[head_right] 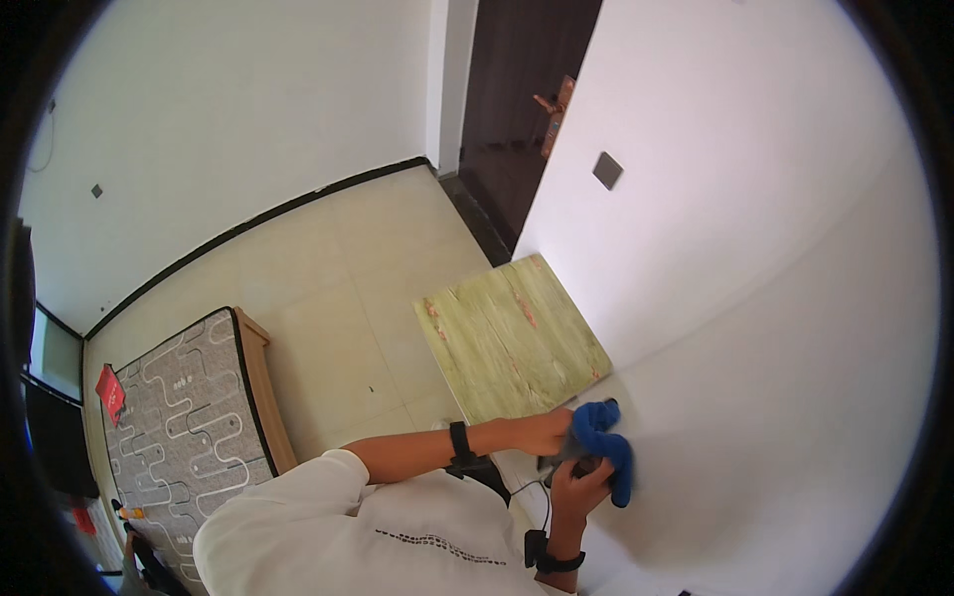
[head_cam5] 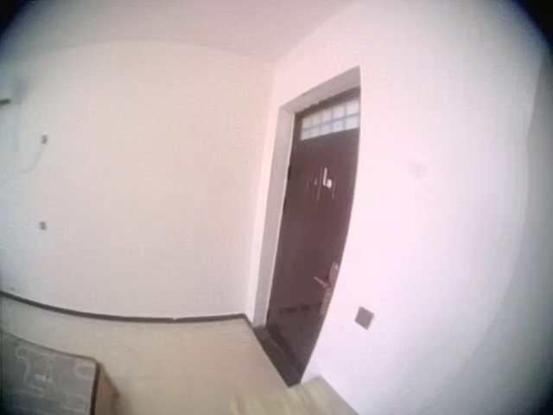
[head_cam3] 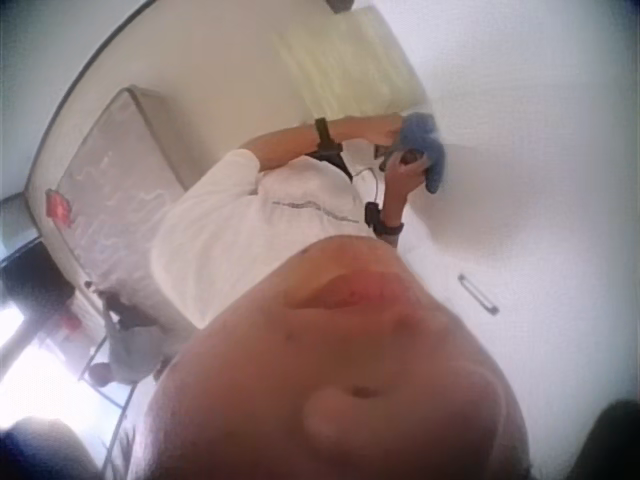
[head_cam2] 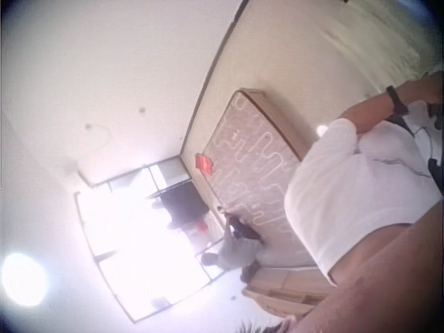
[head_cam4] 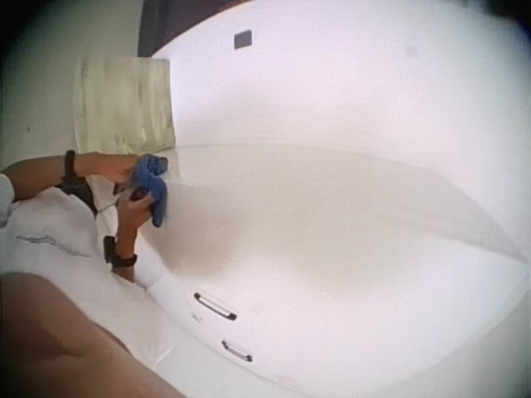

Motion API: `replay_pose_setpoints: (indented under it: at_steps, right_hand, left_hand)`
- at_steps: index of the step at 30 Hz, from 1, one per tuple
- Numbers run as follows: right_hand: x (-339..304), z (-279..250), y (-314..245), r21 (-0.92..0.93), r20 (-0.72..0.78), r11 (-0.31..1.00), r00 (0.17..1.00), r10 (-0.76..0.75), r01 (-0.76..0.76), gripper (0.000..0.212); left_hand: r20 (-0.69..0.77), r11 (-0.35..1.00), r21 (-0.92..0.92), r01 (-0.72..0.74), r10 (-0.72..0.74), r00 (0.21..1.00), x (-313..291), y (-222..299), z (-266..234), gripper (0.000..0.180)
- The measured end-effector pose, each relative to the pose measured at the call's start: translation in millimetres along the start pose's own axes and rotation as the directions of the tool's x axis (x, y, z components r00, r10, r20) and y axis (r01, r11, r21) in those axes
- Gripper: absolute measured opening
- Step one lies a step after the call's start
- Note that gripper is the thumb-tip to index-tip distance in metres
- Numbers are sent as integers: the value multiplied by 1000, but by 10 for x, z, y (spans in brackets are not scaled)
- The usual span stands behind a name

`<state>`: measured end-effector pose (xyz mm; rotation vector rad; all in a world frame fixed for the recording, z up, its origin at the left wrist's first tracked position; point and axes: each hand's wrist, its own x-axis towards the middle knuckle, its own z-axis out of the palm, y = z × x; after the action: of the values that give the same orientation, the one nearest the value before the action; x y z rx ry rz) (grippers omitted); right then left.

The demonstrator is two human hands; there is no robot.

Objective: The person wipes the exterior surfaces of a white cabinet, a wooden nightstand, a long wooden shelf, and a dark wooden door with a cloth.

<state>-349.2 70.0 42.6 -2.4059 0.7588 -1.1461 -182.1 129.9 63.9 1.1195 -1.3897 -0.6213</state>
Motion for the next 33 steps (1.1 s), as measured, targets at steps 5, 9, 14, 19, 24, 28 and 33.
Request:
replay_pose_setpoints:
  at_steps: [5,9,14,19,24,28,33]
  right_hand:
    - [639,734,-830,419,-21,907,999,48,-34,72]
    - [1195,1459,-1229,434,52,900,998,18,-39,73]
    - [1526,2191,-1478,312,165,928,974,157,-203,58]
    - [1531,3312,-1851,331,352,921,932,83,-206,50]
    - [1447,4690,-2246,537,681,758,721,-130,-370,57]
    - [1466,5499,-2679,673,653,644,701,-287,-363,57]
    - [2396,5517,-3291,243,913,-378,342,-221,-893,70]
  left_hand:
    - [-24,992,-95,81,-83,996,248,178,-790,16]
    - [-345,981,93,172,-130,930,68,172,-1758,20]
    - [-404,893,224,390,-279,871,-535,525,-3085,20]
    - [-324,943,-208,259,-316,892,-1347,625,-3888,35]
    - [-157,980,-35,194,-197,968,-1429,745,-4939,72]
    - [-232,972,-12,234,-230,945,-1401,223,-5857,46]
    - [-436,785,602,142,175,883,-1256,-160,-6809,23]
